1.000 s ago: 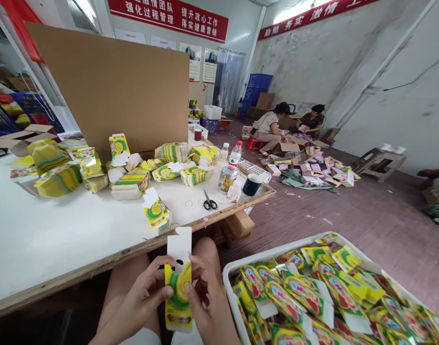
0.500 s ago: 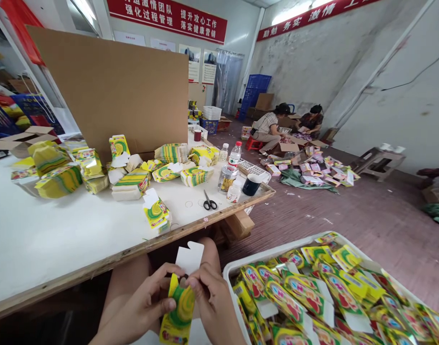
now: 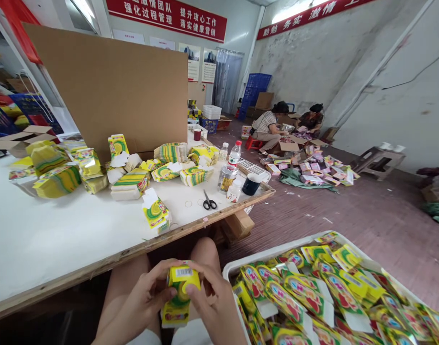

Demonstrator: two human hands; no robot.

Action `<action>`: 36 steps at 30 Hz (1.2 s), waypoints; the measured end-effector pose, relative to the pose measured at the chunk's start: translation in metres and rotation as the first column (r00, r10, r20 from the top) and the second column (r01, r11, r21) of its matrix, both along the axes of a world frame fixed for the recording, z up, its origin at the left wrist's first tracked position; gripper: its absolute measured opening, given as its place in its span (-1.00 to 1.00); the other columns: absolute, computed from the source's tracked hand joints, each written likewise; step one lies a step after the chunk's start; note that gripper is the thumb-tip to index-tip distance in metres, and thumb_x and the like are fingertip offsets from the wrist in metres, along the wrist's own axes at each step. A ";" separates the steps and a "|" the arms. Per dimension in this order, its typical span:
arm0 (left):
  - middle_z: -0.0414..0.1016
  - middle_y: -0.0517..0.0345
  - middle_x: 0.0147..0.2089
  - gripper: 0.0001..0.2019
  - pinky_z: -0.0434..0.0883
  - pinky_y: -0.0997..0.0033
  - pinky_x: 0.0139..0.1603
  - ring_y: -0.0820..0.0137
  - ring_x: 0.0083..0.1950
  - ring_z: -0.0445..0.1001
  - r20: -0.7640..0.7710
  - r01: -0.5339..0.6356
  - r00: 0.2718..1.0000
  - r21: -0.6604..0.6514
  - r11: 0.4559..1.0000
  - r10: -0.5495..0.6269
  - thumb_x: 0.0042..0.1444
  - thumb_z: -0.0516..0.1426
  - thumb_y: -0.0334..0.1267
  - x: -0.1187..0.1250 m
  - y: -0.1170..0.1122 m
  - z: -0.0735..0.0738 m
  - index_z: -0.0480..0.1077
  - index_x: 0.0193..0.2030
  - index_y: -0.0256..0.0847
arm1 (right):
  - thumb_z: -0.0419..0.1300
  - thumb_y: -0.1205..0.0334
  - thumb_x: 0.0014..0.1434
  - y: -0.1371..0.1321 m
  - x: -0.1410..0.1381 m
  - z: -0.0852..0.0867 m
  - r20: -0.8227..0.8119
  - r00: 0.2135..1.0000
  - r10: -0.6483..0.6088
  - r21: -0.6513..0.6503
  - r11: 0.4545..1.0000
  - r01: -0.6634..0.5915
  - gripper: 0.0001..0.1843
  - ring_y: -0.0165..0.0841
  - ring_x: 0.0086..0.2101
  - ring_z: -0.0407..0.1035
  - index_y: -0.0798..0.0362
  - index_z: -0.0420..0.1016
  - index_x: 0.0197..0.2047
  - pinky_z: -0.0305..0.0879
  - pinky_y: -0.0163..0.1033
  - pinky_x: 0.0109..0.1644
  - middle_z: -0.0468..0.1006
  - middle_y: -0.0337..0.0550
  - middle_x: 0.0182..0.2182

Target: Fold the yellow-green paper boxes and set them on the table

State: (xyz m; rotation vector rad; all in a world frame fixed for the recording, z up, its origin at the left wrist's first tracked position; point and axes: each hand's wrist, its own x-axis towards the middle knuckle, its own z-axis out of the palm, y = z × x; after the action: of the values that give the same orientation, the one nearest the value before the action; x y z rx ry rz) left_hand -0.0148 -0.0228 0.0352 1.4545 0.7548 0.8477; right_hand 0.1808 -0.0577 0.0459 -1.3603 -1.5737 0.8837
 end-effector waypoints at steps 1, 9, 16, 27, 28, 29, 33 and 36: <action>0.45 0.03 0.21 -0.61 0.45 0.34 0.09 0.23 0.08 0.50 -0.015 -0.001 1.000 0.007 1.000 0.001 0.25 0.14 -0.25 0.000 -0.001 -0.001 0.36 0.22 0.01 | 0.19 0.08 0.25 0.000 -0.003 -0.001 -0.004 1.000 -0.004 -0.056 0.998 0.004 -0.62 -0.30 -0.37 0.46 -0.06 0.46 0.12 0.40 -0.28 -0.30 0.60 -0.16 -0.28; 0.44 -0.02 0.25 -0.55 0.40 0.23 0.21 0.16 0.17 0.45 -0.051 -0.002 0.999 -0.028 1.000 0.001 0.24 0.13 -0.21 -0.001 -0.004 -0.007 0.32 0.28 0.01 | 0.15 0.12 0.23 0.003 -0.018 -0.014 0.054 0.992 -0.112 -0.118 0.986 0.118 -0.69 -0.35 -0.56 0.37 0.03 0.38 0.01 0.25 -0.34 -0.50 0.48 -0.30 -0.56; 0.46 -0.03 0.21 -0.53 0.37 0.17 0.22 0.19 0.11 0.47 -0.059 -0.023 0.998 0.004 1.000 0.024 0.23 0.14 -0.25 0.001 -0.001 -0.009 0.31 0.29 -0.01 | 0.14 0.15 0.20 0.004 -0.024 -0.029 0.158 0.958 -0.239 0.019 0.971 0.239 -0.69 -0.39 -0.65 0.23 0.04 0.41 0.00 0.16 -0.33 -0.56 0.28 -0.42 -0.66; 0.54 -0.01 0.12 -0.60 0.47 0.33 0.06 0.18 0.08 0.53 0.095 0.018 0.995 -0.048 0.999 -0.014 0.15 0.25 -0.26 0.013 0.002 0.000 0.42 0.15 -0.09 | 0.23 0.09 0.23 0.000 -0.009 -0.015 0.014 0.988 -0.154 0.071 0.986 0.153 -0.70 -0.26 -0.27 0.52 -0.07 0.54 0.02 0.46 -0.27 -0.21 0.63 -0.09 -0.15; 0.54 -0.01 0.13 -0.61 0.47 0.32 0.07 0.18 0.09 0.53 0.086 0.017 0.996 -0.037 0.999 -0.014 0.15 0.24 -0.29 0.016 0.001 0.000 0.42 0.14 -0.09 | 0.24 0.07 0.22 0.000 -0.010 -0.015 -0.018 0.986 -0.167 0.055 0.984 0.168 -0.70 -0.24 -0.29 0.53 -0.07 0.53 0.00 0.47 -0.27 -0.24 0.63 -0.11 -0.19; 0.53 -0.02 0.14 -0.61 0.48 0.31 0.08 0.18 0.09 0.54 0.075 0.022 0.997 -0.021 1.000 -0.020 0.16 0.23 -0.31 0.020 0.000 -0.001 0.42 0.15 -0.09 | 0.24 0.05 0.21 0.001 -0.010 -0.014 -0.046 0.982 -0.181 0.049 0.982 0.183 -0.71 -0.23 -0.31 0.53 -0.07 0.53 -0.02 0.48 -0.25 -0.27 0.63 -0.12 -0.23; 0.52 0.01 0.20 -0.53 0.55 0.34 0.04 0.23 0.07 0.59 -0.113 -0.040 0.991 0.244 0.969 0.070 0.22 0.14 -0.33 0.026 0.011 -0.001 0.29 0.27 -0.02 | 0.18 0.00 0.22 -0.002 0.014 -0.005 0.032 0.970 -0.243 0.096 0.966 0.239 -0.79 -0.16 -0.38 0.51 -0.13 0.55 -0.17 0.46 -0.16 -0.35 0.61 -0.14 -0.36; 0.39 0.01 0.33 -0.51 0.33 0.10 0.34 0.14 0.33 0.36 -0.237 -0.188 0.913 0.479 0.857 0.332 0.24 0.13 -0.26 0.013 0.044 -0.004 0.23 0.31 -0.03 | 0.16 -0.02 0.20 -0.017 0.065 0.001 0.335 0.839 -0.429 0.227 0.901 0.370 -0.78 -0.06 -0.30 0.47 -0.16 0.59 -0.25 0.40 0.00 -0.20 0.61 -0.06 -0.32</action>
State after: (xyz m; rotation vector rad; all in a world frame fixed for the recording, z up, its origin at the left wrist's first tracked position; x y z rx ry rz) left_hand -0.0018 0.0210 0.0313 1.9605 1.0650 1.0642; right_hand 0.2459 -0.0743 0.0464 -1.7364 -1.5090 0.2419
